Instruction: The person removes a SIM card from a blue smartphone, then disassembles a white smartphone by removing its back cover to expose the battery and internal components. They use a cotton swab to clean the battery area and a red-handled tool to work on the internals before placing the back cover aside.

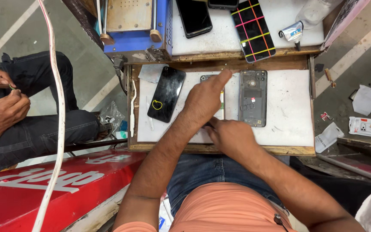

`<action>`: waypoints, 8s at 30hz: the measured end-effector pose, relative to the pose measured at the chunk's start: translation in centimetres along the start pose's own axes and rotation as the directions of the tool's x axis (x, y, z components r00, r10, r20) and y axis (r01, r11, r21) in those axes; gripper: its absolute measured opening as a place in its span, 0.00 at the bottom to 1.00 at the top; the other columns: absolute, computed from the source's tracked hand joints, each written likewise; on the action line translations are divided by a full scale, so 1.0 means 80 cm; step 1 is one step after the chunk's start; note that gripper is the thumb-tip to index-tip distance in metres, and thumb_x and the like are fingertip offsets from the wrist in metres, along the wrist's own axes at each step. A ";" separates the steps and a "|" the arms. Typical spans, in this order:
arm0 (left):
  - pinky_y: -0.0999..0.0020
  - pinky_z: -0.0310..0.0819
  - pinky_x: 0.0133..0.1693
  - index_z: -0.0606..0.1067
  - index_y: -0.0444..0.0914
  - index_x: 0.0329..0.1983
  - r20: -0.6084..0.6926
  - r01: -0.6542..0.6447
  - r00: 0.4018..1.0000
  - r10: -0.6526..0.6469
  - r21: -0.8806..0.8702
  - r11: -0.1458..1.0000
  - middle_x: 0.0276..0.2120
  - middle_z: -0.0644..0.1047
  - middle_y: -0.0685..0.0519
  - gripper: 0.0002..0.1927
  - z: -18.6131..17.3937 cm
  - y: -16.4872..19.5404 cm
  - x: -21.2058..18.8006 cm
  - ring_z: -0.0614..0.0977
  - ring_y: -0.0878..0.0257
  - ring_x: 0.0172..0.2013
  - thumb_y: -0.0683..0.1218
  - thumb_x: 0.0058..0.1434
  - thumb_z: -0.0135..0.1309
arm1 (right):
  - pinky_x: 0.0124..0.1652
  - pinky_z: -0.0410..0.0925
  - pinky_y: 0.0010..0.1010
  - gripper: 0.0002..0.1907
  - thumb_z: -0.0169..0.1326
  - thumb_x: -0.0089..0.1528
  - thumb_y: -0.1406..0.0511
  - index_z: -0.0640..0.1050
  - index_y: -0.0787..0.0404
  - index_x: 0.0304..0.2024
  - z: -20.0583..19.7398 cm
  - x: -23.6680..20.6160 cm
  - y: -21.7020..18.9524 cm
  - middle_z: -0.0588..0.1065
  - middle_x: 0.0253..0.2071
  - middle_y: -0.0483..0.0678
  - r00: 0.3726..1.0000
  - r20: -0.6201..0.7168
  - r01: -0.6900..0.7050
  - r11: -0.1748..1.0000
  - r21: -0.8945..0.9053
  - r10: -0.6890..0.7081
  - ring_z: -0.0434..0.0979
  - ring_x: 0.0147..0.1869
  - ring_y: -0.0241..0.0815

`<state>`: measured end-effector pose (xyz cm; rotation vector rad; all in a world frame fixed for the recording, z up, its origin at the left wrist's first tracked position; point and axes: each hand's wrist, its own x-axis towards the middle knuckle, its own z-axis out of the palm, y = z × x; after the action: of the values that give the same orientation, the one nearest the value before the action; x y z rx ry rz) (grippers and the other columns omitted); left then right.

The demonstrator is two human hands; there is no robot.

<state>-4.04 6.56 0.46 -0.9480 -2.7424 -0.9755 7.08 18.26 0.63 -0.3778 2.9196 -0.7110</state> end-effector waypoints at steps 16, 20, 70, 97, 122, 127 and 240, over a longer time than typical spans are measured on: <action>0.52 0.78 0.30 0.65 0.42 0.49 0.104 0.120 0.983 -0.148 0.237 0.964 0.33 0.80 0.47 0.13 -0.006 0.016 0.017 0.84 0.46 0.33 0.48 0.68 0.56 | 0.25 0.73 0.45 0.29 0.51 0.65 0.53 0.69 0.51 0.68 -0.012 -0.024 0.000 0.76 0.17 0.54 0.983 0.131 -0.124 0.992 -0.038 0.128 0.80 0.22 0.54; 0.51 0.77 0.30 0.65 0.41 0.52 0.040 -0.028 0.999 0.026 0.055 0.998 0.36 0.81 0.47 0.15 -0.018 0.012 0.024 0.84 0.46 0.34 0.41 0.64 0.54 | 0.26 0.73 0.45 0.32 0.52 0.64 0.53 0.68 0.50 0.71 -0.022 -0.026 -0.001 0.77 0.17 0.54 0.985 0.138 -0.098 0.994 -0.038 0.103 0.80 0.22 0.54; 0.56 0.76 0.25 0.72 0.43 0.53 -0.025 -0.075 0.996 0.082 0.208 0.975 0.28 0.82 0.53 0.19 -0.022 -0.005 0.022 0.83 0.52 0.25 0.50 0.63 0.64 | 0.31 0.64 0.23 0.13 0.49 0.74 0.66 0.82 0.66 0.42 -0.058 -0.071 0.131 0.81 0.32 0.45 0.722 -0.533 -0.096 0.827 0.553 0.440 0.70 0.28 0.30; 0.69 0.79 0.28 0.69 0.39 0.57 -0.409 0.033 0.912 -0.031 -0.003 0.999 0.33 0.82 0.53 0.21 0.012 -0.029 0.024 0.85 0.63 0.27 0.46 0.65 0.64 | 0.37 0.72 0.31 0.08 0.60 0.66 0.69 0.84 0.59 0.47 -0.052 -0.024 0.134 0.81 0.42 0.49 0.859 -0.482 -0.084 0.975 0.205 0.175 0.80 0.39 0.43; 0.56 0.82 0.33 0.65 0.43 0.52 0.057 -0.047 0.997 0.045 0.045 0.998 0.37 0.82 0.49 0.13 -0.007 -0.021 0.062 0.87 0.53 0.36 0.43 0.67 0.53 | 0.27 0.60 0.22 0.09 0.60 0.66 0.70 0.84 0.59 0.49 -0.037 -0.022 0.148 0.77 0.32 0.44 0.808 -0.440 -0.138 0.851 0.507 0.393 0.66 0.27 0.27; 0.52 0.79 0.28 0.65 0.41 0.50 0.126 0.070 0.988 -0.092 0.169 0.983 0.31 0.82 0.47 0.17 -0.009 -0.012 0.077 0.85 0.46 0.31 0.51 0.68 0.58 | 0.28 0.60 0.22 0.10 0.60 0.65 0.70 0.84 0.59 0.49 -0.039 -0.021 0.145 0.77 0.32 0.44 0.796 -0.456 -0.118 0.841 0.529 0.398 0.65 0.27 0.28; 0.51 0.80 0.30 0.65 0.41 0.54 0.049 0.160 0.984 -0.170 0.166 0.973 0.30 0.82 0.44 0.19 -0.048 -0.020 0.056 0.85 0.47 0.29 0.52 0.67 0.57 | 0.41 0.75 0.31 0.07 0.58 0.66 0.67 0.84 0.58 0.46 -0.064 0.003 0.097 0.81 0.46 0.48 0.885 -0.455 0.043 0.954 0.297 0.101 0.82 0.43 0.42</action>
<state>-9.04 5.68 3.86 -0.7473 -2.9379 -0.7397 4.31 27.07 1.58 -0.1402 3.1543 -1.3938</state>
